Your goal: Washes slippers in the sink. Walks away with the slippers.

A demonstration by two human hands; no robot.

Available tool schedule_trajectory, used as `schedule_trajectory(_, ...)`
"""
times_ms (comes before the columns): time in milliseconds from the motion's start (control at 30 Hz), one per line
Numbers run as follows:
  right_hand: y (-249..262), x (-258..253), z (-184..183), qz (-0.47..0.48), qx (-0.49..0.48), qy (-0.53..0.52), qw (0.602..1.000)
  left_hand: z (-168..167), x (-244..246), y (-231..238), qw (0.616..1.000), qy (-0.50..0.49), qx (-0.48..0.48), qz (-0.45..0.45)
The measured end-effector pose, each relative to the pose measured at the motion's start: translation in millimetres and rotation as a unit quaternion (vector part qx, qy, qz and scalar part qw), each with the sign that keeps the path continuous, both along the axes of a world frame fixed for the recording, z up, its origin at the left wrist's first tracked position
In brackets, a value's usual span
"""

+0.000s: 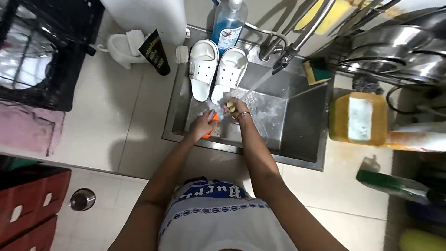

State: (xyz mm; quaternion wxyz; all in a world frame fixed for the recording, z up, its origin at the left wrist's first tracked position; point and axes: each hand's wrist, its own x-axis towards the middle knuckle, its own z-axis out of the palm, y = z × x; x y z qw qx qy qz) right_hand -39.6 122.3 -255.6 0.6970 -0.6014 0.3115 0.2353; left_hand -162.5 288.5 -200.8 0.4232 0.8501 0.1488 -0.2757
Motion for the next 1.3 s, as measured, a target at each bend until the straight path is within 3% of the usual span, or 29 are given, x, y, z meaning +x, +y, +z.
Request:
schedule_trajectory(267, -12, 7, -3, 0.092, -0.247, -0.078, 0.961, 3, 4, -18, 0.996, 0.049, 0.030, -0.067)
schedule_trajectory(367, -7, 9, 5, 0.089, -0.194, -0.053, 0.976, -1, 5, -21, 0.996, 0.044, 0.022, -0.072)
schedule_trajectory(500, 0, 5, 19, 0.048, 0.089, -0.019, 0.995, -6, 9, -21, 0.996, 0.045, 0.026, -0.069)
schedule_trajectory(533, 1, 3, 17, 0.039, 0.114, -0.016, 0.993, -9, 10, -20, 0.996, 0.044, 0.028, -0.067)
schedule_trajectory(600, 5, 1, 8, 0.040, 0.046, -0.014, 0.998, -12, 14, -17, 0.997, 0.045, 0.029, -0.063)
schedule_trajectory(667, 9, -3, 2, 0.112, -0.109, -0.003, 0.988, -13, 18, -15, 0.996, 0.052, 0.040, -0.064)
schedule_trajectory(767, 25, -7, 4, 0.236, -0.347, -0.122, 0.899, -9, 24, -10, 0.992, 0.045, 0.084, -0.081)
schedule_trajectory(833, 38, -1, 2, 0.222, -0.433, -0.211, 0.848, 0, 29, -8, 0.986, 0.034, 0.123, -0.103)
schedule_trajectory(900, 54, 9, -4, 0.210, -0.441, -0.204, 0.848, 6, 36, -7, 0.980, 0.043, 0.149, -0.127)
schedule_trajectory(1100, 59, 1, -48, 0.381, -0.381, -0.050, 0.841, 13, 47, 4, 0.978, 0.072, 0.141, -0.138)
schedule_trajectory(1300, 62, 25, -22, 0.191, -0.402, -0.154, 0.882, 11, 42, 17, 0.985, 0.060, 0.096, -0.128)
